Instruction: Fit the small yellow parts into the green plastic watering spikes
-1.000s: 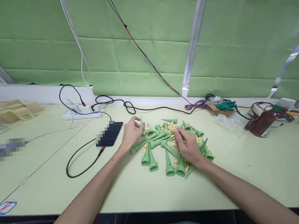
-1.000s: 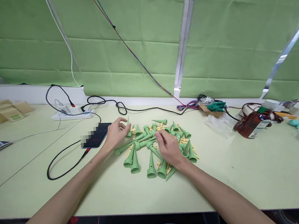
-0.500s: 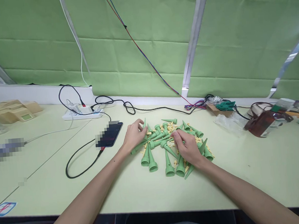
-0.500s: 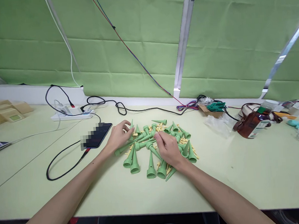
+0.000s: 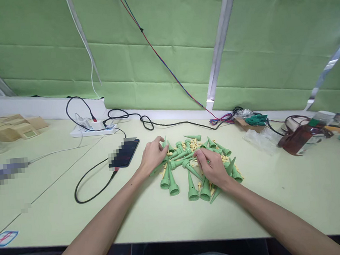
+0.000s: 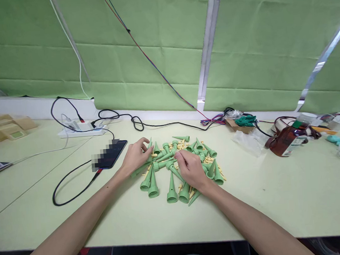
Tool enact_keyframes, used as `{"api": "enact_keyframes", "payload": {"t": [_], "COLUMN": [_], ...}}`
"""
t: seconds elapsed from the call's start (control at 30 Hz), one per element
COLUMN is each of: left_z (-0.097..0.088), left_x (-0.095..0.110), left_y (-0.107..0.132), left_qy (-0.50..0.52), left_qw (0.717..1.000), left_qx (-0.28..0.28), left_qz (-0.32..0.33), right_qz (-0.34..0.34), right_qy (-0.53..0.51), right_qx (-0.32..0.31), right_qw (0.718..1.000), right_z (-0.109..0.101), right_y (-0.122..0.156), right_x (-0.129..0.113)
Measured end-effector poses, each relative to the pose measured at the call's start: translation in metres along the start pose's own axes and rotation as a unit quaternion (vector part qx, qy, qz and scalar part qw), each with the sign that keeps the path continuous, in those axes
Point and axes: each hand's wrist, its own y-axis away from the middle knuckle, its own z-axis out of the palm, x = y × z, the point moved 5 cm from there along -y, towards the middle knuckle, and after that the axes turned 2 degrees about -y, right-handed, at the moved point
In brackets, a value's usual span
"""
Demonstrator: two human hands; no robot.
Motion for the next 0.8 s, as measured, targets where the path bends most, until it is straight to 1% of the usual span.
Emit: {"api": "enact_keyframes", "payload": {"t": [0.07,0.2,0.3,0.43,0.53,0.63,0.8], "left_z": [-0.002,-0.008,-0.011,-0.007,-0.004,-0.004,-0.005], "left_x": [-0.001,-0.008,-0.015,-0.022,-0.024,-0.022,-0.014], "left_y": [-0.001,-0.004,-0.006,-0.009,-0.011,-0.011,-0.010], "left_qy": [0.031,0.122,0.149,0.153,0.145,0.129,0.104], "left_qw": [0.999,0.990,0.983,0.981,0.981,0.985,0.993], "left_qx": [0.016,0.068,0.092,0.092,0.093,0.087,0.051], "left_qz": [-0.005,-0.031,-0.049,-0.077,-0.084,-0.073,-0.034], "right_qz": [0.000,0.000,0.002,0.002,-0.001,-0.001,0.000], "right_qy": [0.002,0.002,-0.001,0.001,0.003,0.006,0.012], "right_qx": [0.001,-0.002,-0.004,-0.006,-0.006,-0.008,-0.011], "right_qw": [1.000,1.000,1.000,1.000,1.000,1.000,1.000], "right_z": [0.000,0.001,0.001,0.001,0.001,0.001,0.002], "right_y": [0.000,0.001,0.000,0.000,0.000,0.000,0.000], "right_x": [0.000,0.001,0.001,0.002,0.002,0.002,0.001]}}
